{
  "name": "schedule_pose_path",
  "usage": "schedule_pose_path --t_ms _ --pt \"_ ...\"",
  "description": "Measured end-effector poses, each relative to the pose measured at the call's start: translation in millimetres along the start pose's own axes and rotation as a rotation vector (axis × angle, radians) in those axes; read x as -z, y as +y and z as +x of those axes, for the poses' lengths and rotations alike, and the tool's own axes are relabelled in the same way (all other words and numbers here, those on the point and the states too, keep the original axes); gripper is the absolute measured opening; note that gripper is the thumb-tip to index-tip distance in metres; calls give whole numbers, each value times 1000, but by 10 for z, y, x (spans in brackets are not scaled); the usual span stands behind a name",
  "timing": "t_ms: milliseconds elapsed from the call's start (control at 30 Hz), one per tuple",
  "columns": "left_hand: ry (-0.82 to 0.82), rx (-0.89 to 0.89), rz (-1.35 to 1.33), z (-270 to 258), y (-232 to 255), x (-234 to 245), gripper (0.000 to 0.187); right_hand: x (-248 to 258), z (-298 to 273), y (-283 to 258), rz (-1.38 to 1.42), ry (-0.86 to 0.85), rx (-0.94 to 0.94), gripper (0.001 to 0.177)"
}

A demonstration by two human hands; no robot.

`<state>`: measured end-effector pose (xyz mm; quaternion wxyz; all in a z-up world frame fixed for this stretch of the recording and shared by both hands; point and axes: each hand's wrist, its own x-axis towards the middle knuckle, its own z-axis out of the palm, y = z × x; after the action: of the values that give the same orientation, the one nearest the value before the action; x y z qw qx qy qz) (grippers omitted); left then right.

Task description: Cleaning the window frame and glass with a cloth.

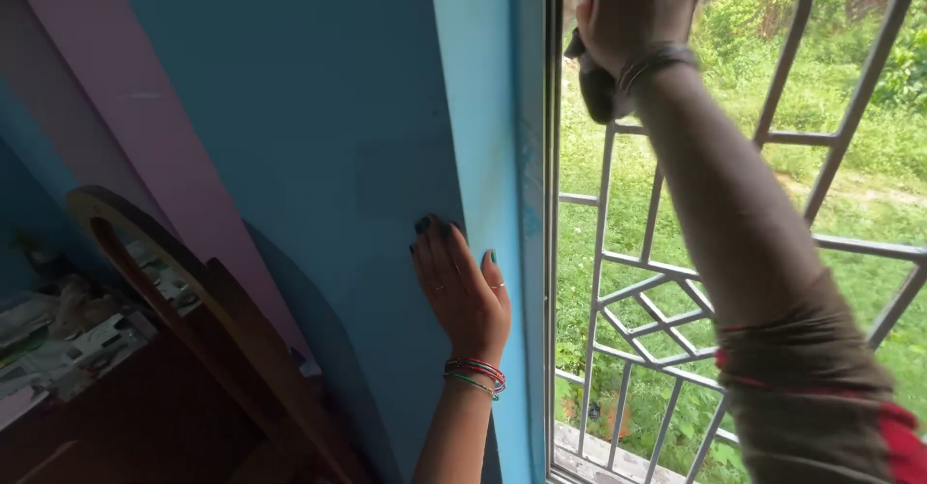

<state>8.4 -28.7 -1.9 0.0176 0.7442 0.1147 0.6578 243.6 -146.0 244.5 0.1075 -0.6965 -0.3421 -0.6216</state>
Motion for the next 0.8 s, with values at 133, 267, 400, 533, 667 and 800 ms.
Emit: schedule_pose_path --t_ms 133,267,400,533,667,800 --pt "34 -31 0 25 3 -5 60 -206 -441 -187 134 161 -127 62" --pt "26 -27 0 19 -5 -1 60 -26 -993 -441 -365 -528 44 45" --pt "35 -23 21 7 -9 -16 59 201 -1162 -415 2 -200 60 32" --pt "31 -7 -12 9 -17 -31 59 539 -969 -326 347 -147 -7 9" --pt "30 -5 0 2 -19 -33 59 679 -163 -186 134 159 4 29" --pt "29 2 -23 4 -19 -12 59 328 189 115 -379 255 24 62"
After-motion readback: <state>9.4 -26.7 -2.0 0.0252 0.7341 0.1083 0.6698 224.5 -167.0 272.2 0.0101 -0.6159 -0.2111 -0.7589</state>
